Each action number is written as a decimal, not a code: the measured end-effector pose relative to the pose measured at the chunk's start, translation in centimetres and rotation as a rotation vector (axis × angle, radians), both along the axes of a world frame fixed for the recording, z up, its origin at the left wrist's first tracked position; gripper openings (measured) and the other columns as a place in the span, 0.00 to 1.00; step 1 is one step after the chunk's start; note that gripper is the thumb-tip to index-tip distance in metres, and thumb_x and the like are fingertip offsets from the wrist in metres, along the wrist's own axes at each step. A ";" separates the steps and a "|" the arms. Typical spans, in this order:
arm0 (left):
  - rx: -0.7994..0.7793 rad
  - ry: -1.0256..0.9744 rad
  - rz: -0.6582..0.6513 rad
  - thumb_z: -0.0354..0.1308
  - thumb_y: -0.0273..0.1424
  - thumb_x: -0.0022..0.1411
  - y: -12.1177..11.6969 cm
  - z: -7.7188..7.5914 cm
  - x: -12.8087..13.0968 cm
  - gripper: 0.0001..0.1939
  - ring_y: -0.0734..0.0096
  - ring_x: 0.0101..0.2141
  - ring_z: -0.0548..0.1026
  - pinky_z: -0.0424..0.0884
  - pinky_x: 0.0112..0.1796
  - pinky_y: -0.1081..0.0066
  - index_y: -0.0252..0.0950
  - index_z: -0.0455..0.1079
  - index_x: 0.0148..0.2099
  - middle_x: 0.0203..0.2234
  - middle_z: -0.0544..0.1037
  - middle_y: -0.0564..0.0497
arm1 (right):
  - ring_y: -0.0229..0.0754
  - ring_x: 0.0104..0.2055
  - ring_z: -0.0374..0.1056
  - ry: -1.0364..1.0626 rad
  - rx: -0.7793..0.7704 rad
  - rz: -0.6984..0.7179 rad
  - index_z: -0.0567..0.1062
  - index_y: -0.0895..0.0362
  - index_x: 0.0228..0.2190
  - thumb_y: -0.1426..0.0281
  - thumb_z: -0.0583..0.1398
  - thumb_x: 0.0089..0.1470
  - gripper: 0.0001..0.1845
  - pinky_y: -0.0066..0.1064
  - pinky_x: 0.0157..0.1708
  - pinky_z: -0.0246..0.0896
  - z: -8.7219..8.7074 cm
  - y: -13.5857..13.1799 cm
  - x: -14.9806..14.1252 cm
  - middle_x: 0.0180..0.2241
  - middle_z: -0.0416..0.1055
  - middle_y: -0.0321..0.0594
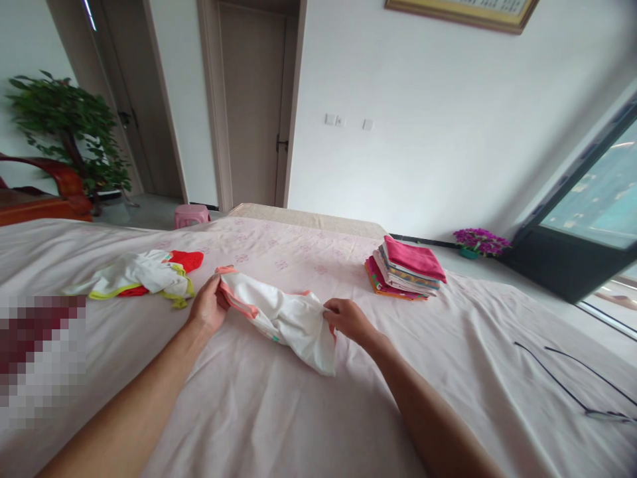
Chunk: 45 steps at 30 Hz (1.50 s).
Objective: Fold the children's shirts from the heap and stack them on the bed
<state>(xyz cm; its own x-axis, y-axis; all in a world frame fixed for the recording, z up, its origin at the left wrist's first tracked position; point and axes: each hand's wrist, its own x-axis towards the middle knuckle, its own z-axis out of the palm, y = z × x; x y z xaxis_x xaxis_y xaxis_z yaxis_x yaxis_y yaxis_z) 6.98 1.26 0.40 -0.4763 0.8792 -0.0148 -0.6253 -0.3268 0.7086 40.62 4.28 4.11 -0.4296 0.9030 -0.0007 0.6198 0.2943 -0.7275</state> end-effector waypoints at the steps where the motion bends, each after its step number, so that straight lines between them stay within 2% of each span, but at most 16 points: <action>1: 0.004 -0.022 0.007 0.56 0.30 0.63 -0.1 0.3 -0.1 0.10 0.74 0.32 0.77 0.74 0.33 0.76 0.35 0.76 0.44 0.34 0.80 0.53 | 0.34 0.23 0.61 0.106 -0.075 0.005 0.75 0.58 0.27 0.69 0.58 0.49 0.07 0.25 0.23 0.50 0.7 0.1 0.2 0.21 0.67 0.33; 4: -0.002 -0.091 0.023 0.57 0.30 0.63 -0.1 0.8 -0.2 0.08 0.75 0.32 0.77 0.74 0.34 0.76 0.37 0.76 0.43 0.32 0.80 0.54 | 0.32 0.17 0.53 0.497 -0.220 -0.002 0.72 0.57 0.25 0.63 0.59 0.50 0.10 0.25 0.18 0.46 3.0 0.2 0.8 0.16 0.60 0.29; 8: 0.002 -0.041 0.048 0.58 0.30 0.63 0.0 0.7 0.1 0.09 0.75 0.35 0.78 0.74 0.37 0.77 0.36 0.76 0.43 0.36 0.81 0.53 | 0.33 0.18 0.57 0.809 -0.193 -0.070 0.73 0.56 0.29 0.59 0.62 0.50 0.12 0.24 0.19 0.51 4.6 0.2 1.3 0.19 0.64 0.31; 11: -0.012 0.066 -0.027 0.60 0.35 0.61 -0.3 0.7 0.9 0.13 0.71 0.38 0.78 0.73 0.37 0.75 0.36 0.76 0.47 0.39 0.81 0.51 | 0.36 0.21 0.63 0.614 -0.243 -0.008 0.75 0.57 0.29 0.61 0.62 0.49 0.11 0.27 0.22 0.58 4.1 0.5 1.6 0.21 0.69 0.34; 15: 0.030 0.222 -0.176 0.62 0.41 0.59 -1.3 2.0 3.1 0.20 0.67 0.41 0.77 0.72 0.39 0.74 0.37 0.75 0.50 0.42 0.81 0.49 | 0.47 0.41 0.72 0.257 0.068 -0.059 0.78 0.55 0.38 0.66 0.63 0.48 0.13 0.38 0.42 0.66 2.8 0.9 1.5 0.40 0.77 0.44; 18: 0.063 0.350 -0.350 0.62 0.44 0.60 -2.4 3.7 5.9 0.23 0.67 0.36 0.77 0.71 0.35 0.73 0.35 0.74 0.52 0.35 0.81 0.48 | 0.50 0.57 0.65 0.322 0.227 0.044 0.71 0.52 0.53 0.65 0.64 0.50 0.27 0.45 0.54 0.60 2.8 0.2 0.3 0.57 0.68 0.48; 21: 0.074 0.483 -0.517 0.58 0.47 0.62 -3.8 4.9 9.3 0.26 0.70 0.25 0.73 0.67 0.27 0.74 0.34 0.73 0.55 0.24 0.76 0.51 | 0.51 0.64 0.56 0.433 0.248 0.246 0.60 0.50 0.63 0.62 0.68 0.47 0.43 0.45 0.59 0.54 3.6 -1.5 -1.3 0.64 0.58 0.48; 23: 0.084 0.519 -0.590 0.55 0.47 0.64 -4.7 5.3 11.3 0.26 0.72 0.22 0.71 0.66 0.25 0.74 0.35 0.70 0.57 0.23 0.75 0.52 | 0.51 0.61 0.61 0.427 0.231 0.315 0.57 0.51 0.64 0.61 0.71 0.44 0.50 0.42 0.57 0.57 4.1 -2.5 -2.1 0.61 0.63 0.47; 25: 0.102 0.515 -0.573 0.53 0.47 0.65 -5.3 5.6 12.6 0.27 0.72 0.26 0.73 0.68 0.27 0.73 0.38 0.67 0.60 0.29 0.77 0.50 | 0.48 0.50 0.69 0.351 0.185 0.298 0.66 0.54 0.58 0.59 0.69 0.46 0.40 0.36 0.48 0.63 4.3 -3.0 -2.5 0.50 0.73 0.43; 27: 0.110 0.518 -0.461 0.52 0.47 0.66 -5.7 5.8 13.2 0.27 0.68 0.34 0.76 0.71 0.33 0.71 0.39 0.66 0.61 0.39 0.78 0.47 | 0.43 0.36 0.70 0.266 0.142 0.190 0.77 0.58 0.41 0.55 0.65 0.51 0.21 0.30 0.35 0.63 4.3 -3.0 -2.4 0.33 0.75 0.37; 30: 0.074 0.594 -0.258 0.57 0.46 0.62 -6.0 5.5 13.2 0.25 0.64 0.40 0.76 0.71 0.37 0.68 0.41 0.67 0.58 0.46 0.76 0.45 | 0.37 0.26 0.63 0.370 0.096 -0.022 0.73 0.59 0.23 0.51 0.62 0.53 0.22 0.26 0.25 0.55 4.8 -2.4 -1.6 0.21 0.66 0.33; 32: 0.018 0.703 -0.225 0.61 0.44 0.58 -6.4 4.7 13.4 0.22 0.66 0.35 0.76 0.70 0.34 0.69 0.42 0.70 0.52 0.41 0.77 0.47 | 0.36 0.24 0.62 0.595 0.044 -0.127 0.72 0.58 0.23 0.49 0.63 0.51 0.24 0.26 0.24 0.55 5.7 -1.9 -0.9 0.21 0.66 0.33; 35: -0.045 0.946 -0.288 0.62 0.43 0.57 -6.9 3.0 14.2 0.17 0.68 0.29 0.73 0.68 0.31 0.68 0.43 0.71 0.46 0.32 0.75 0.50 | 0.39 0.25 0.65 0.879 0.014 -0.223 0.72 0.57 0.24 0.46 0.64 0.47 0.25 0.28 0.25 0.60 7.4 -1.6 0.2 0.21 0.69 0.36; 38: -0.052 1.187 -0.297 0.63 0.42 0.56 -6.8 1.6 15.5 0.21 0.65 0.33 0.74 0.70 0.36 0.66 0.42 0.68 0.50 0.39 0.76 0.47 | 0.41 0.26 0.68 1.001 0.068 -0.282 0.72 0.55 0.25 0.46 0.64 0.45 0.25 0.29 0.26 0.63 8.7 -1.9 1.2 0.21 0.71 0.37; 41: -0.079 1.406 -0.253 0.62 0.39 0.56 -5.5 1.2 16.4 0.22 0.61 0.40 0.75 0.69 0.40 0.64 0.41 0.68 0.53 0.47 0.73 0.44 | 0.41 0.27 0.69 1.056 0.084 -0.298 0.72 0.55 0.26 0.47 0.65 0.45 0.24 0.29 0.27 0.64 9.4 -2.3 1.8 0.21 0.71 0.36; 45: -0.205 1.588 -0.245 0.56 0.42 0.60 -2.8 1.6 16.8 0.18 0.60 0.37 0.74 0.66 0.40 0.63 0.40 0.71 0.49 0.44 0.72 0.44 | 0.41 0.27 0.69 1.137 0.097 -0.272 0.73 0.55 0.27 0.49 0.66 0.45 0.22 0.29 0.28 0.65 10.1 -2.7 2.6 0.22 0.71 0.35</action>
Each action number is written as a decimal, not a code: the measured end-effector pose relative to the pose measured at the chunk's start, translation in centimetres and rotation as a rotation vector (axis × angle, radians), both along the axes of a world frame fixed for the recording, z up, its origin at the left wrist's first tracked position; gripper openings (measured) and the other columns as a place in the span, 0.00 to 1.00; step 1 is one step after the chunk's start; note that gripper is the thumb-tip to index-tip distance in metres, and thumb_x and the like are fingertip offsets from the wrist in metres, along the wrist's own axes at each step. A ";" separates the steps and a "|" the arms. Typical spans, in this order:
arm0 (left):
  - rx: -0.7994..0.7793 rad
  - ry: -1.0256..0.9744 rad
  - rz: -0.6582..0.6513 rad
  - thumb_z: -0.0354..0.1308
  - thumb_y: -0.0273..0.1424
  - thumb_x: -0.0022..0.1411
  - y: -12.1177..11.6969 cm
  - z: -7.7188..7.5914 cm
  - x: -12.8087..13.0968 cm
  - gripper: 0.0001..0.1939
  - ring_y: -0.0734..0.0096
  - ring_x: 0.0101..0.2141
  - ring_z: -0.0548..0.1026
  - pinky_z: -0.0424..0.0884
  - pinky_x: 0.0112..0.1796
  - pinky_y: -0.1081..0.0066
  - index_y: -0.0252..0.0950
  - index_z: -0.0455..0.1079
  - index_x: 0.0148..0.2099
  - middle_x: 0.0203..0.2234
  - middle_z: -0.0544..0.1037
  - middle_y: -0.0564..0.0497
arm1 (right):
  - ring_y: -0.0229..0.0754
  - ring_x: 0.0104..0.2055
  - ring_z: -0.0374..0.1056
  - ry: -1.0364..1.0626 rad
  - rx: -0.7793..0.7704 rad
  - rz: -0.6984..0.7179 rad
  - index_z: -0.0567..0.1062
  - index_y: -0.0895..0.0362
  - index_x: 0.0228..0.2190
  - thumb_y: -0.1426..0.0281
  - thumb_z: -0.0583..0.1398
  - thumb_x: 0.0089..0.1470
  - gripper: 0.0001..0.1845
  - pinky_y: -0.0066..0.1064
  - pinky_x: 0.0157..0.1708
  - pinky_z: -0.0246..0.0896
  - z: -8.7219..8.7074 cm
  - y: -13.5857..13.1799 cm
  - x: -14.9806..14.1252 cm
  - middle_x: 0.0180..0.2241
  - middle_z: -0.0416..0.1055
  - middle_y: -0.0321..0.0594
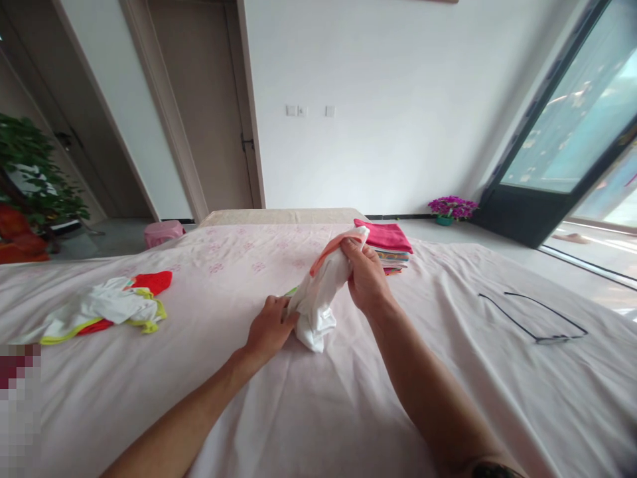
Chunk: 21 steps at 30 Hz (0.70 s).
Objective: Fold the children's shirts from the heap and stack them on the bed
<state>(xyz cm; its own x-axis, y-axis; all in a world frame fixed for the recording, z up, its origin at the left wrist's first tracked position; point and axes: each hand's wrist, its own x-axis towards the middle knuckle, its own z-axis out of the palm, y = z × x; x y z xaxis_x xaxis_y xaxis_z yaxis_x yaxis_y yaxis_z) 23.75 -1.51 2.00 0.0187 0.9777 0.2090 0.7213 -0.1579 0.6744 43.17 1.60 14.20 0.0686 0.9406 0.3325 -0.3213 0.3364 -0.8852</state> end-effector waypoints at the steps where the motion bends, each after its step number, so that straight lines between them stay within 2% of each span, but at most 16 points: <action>1: -0.023 0.000 -0.019 0.54 0.44 0.61 0.7 0.0 0.0 0.19 0.60 0.37 0.74 0.66 0.40 0.63 0.40 0.71 0.49 0.43 0.72 0.44 | 0.40 0.27 0.69 0.020 0.013 -0.004 0.73 0.55 0.27 0.50 0.66 0.45 0.21 0.29 0.28 0.65 0.2 0.0 0.3 0.22 0.72 0.35; 3: -0.049 -0.030 -0.101 0.52 0.47 0.63 1.9 -0.1 0.0 0.20 0.59 0.39 0.74 0.65 0.41 0.63 0.41 0.72 0.48 0.42 0.73 0.45 | 0.40 0.28 0.69 0.041 0.029 -0.018 0.73 0.55 0.27 0.51 0.67 0.44 0.20 0.29 0.28 0.66 0.6 0.0 0.8 0.23 0.72 0.35; 5: -0.041 -0.082 -0.153 0.54 0.47 0.62 2.9 -0.5 -0.1 0.17 0.57 0.40 0.73 0.65 0.41 0.64 0.41 0.74 0.42 0.38 0.74 0.46 | 0.41 0.29 0.70 0.039 0.034 -0.041 0.74 0.55 0.27 0.52 0.67 0.45 0.20 0.29 0.28 0.66 0.9 0.1 1.5 0.23 0.72 0.35; 8: 0.005 -0.165 -0.091 0.57 0.44 0.59 3.9 -1.0 -0.6 0.13 0.56 0.39 0.73 0.64 0.41 0.63 0.40 0.74 0.36 0.34 0.75 0.47 | 0.42 0.30 0.71 0.028 0.049 -0.086 0.75 0.55 0.29 0.52 0.66 0.45 0.20 0.29 0.30 0.67 1.3 0.5 2.7 0.24 0.74 0.36; 11: 0.050 -0.245 -0.005 0.53 0.44 0.62 4.4 -0.6 -2.0 0.14 0.59 0.36 0.72 0.65 0.38 0.65 0.40 0.72 0.36 0.31 0.75 0.48 | 0.42 0.31 0.71 0.024 0.077 -0.112 0.76 0.56 0.30 0.52 0.66 0.46 0.19 0.30 0.30 0.67 1.5 1.0 4.2 0.26 0.75 0.36; 14: 0.120 -0.562 0.098 0.56 0.44 0.59 4.5 1.2 -4.2 0.14 0.65 0.31 0.70 0.65 0.32 0.70 0.39 0.72 0.37 0.27 0.73 0.52 | 0.41 0.29 0.71 -0.005 0.082 -0.099 0.77 0.56 0.31 0.53 0.66 0.46 0.18 0.29 0.28 0.67 1.6 1.5 5.7 0.26 0.76 0.36; 17: 0.242 -0.908 0.183 0.63 0.38 0.52 3.8 4.1 -6.7 0.12 0.69 0.32 0.71 0.65 0.29 0.75 0.38 0.73 0.37 0.29 0.74 0.54 | 0.39 0.25 0.69 -0.054 0.061 -0.052 0.78 0.57 0.28 0.56 0.69 0.45 0.17 0.28 0.25 0.65 1.8 1.4 6.8 0.25 0.75 0.36; 21: 0.378 -1.080 0.124 0.65 0.34 0.50 1.8 8.5 -10.3 0.11 0.65 0.38 0.75 0.72 0.36 0.71 0.37 0.74 0.37 0.31 0.78 0.55 | 0.39 0.22 0.69 -0.076 0.031 0.013 0.75 0.57 0.21 0.57 0.72 0.41 0.18 0.29 0.22 0.64 2.3 0.2 7.1 0.21 0.73 0.36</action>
<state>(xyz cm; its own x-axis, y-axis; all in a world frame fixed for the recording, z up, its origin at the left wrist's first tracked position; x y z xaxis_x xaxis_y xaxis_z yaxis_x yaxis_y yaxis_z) 13.50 0.28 10.55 -0.4405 0.8319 0.3375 -0.1796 -0.4500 0.8748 50.29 1.78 16.53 0.0304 0.9303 0.3656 -0.2581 0.3607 -0.8962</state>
